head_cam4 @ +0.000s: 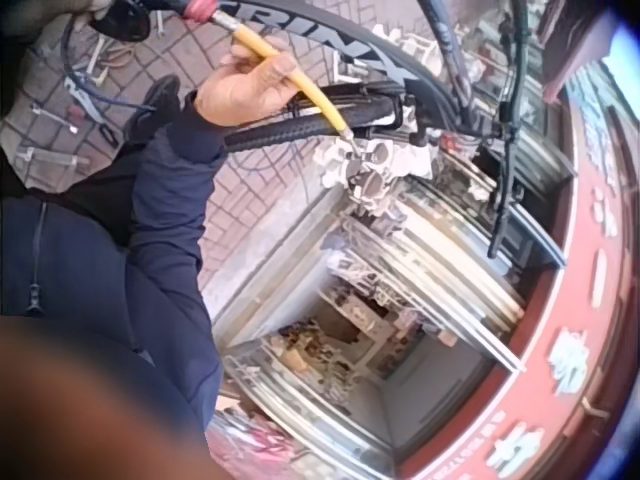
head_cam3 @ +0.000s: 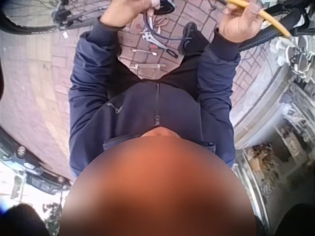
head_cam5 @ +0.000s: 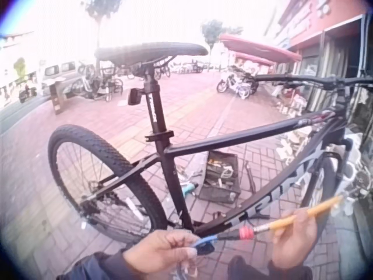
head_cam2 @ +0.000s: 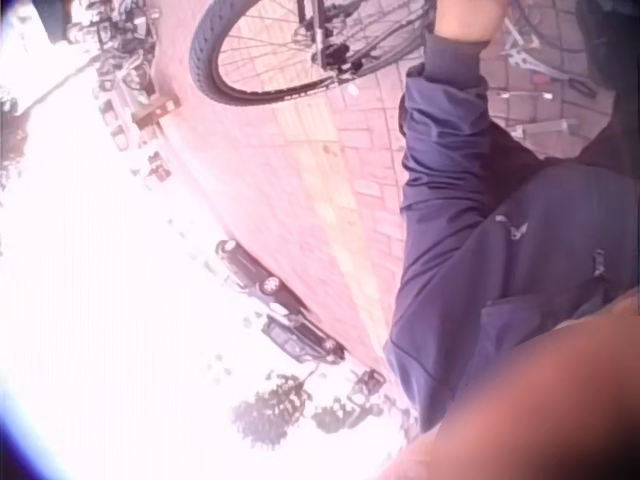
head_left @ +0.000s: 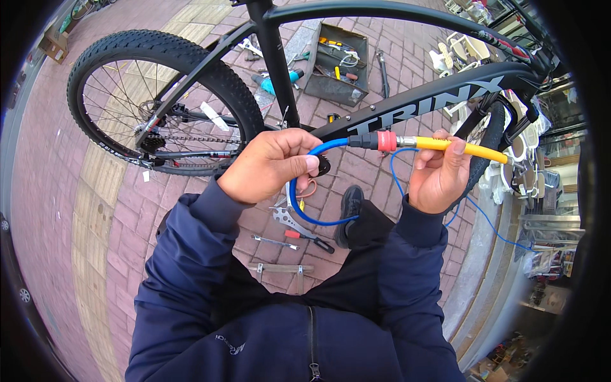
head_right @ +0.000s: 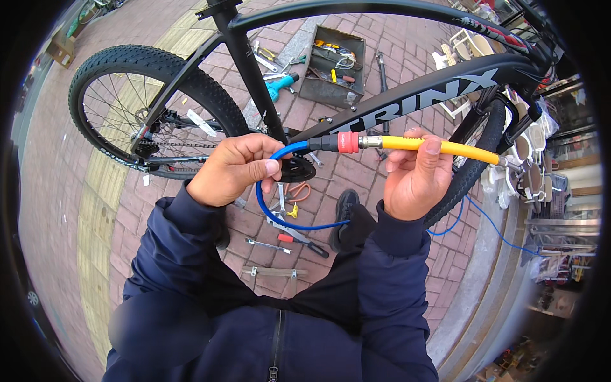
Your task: The person adjusts the bicycle seat height using a hex key, then rotates the pedals and rear wheel by hand. They assemble a bicycle pump with a hose and attach it to the rear tire valve, preparing to inflate the tire.
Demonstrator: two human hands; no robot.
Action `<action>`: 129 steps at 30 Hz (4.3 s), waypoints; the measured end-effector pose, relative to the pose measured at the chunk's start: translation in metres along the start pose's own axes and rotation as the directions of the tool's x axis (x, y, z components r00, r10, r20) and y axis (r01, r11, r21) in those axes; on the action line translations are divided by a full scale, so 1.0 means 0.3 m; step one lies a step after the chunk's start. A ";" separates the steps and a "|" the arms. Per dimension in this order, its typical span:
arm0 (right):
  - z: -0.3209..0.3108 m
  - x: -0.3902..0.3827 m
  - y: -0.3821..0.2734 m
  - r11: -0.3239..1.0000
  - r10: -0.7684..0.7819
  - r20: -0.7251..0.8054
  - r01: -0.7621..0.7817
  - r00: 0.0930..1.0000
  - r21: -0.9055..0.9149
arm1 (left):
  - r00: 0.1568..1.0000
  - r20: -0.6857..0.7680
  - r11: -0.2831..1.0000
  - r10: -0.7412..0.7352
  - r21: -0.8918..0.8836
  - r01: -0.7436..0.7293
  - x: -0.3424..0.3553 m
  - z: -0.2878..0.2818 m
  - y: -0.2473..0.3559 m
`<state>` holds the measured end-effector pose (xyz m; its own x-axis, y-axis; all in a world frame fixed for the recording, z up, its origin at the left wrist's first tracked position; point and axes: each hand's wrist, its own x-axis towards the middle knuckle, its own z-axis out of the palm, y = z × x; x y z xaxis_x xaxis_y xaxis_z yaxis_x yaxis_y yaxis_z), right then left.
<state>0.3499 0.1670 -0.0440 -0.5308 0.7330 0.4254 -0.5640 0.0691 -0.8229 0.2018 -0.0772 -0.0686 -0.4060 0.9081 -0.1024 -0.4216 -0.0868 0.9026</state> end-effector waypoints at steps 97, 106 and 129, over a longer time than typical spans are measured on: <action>-0.016 0.007 0.018 0.997 0.076 0.011 -0.076 0.997 -0.033 | 1.000 -0.023 0.998 0.008 -0.061 -0.010 -0.020 0.014 -0.004; 0.009 -0.020 0.017 0.999 0.035 0.092 -0.034 0.995 -0.013 | 0.998 -0.062 0.998 0.008 0.060 -0.005 -0.012 0.022 -0.032; 0.013 -0.035 0.019 1.000 0.015 0.105 -0.015 0.994 0.005 | 0.998 0.027 0.996 -0.048 0.078 0.046 -0.007 0.028 -0.023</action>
<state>0.3497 0.1571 -0.0518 -0.6023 0.6590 0.4505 -0.5593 0.0543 -0.8272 0.2122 -0.0749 -0.0711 -0.3632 0.9220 -0.1342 -0.3755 -0.0130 0.9267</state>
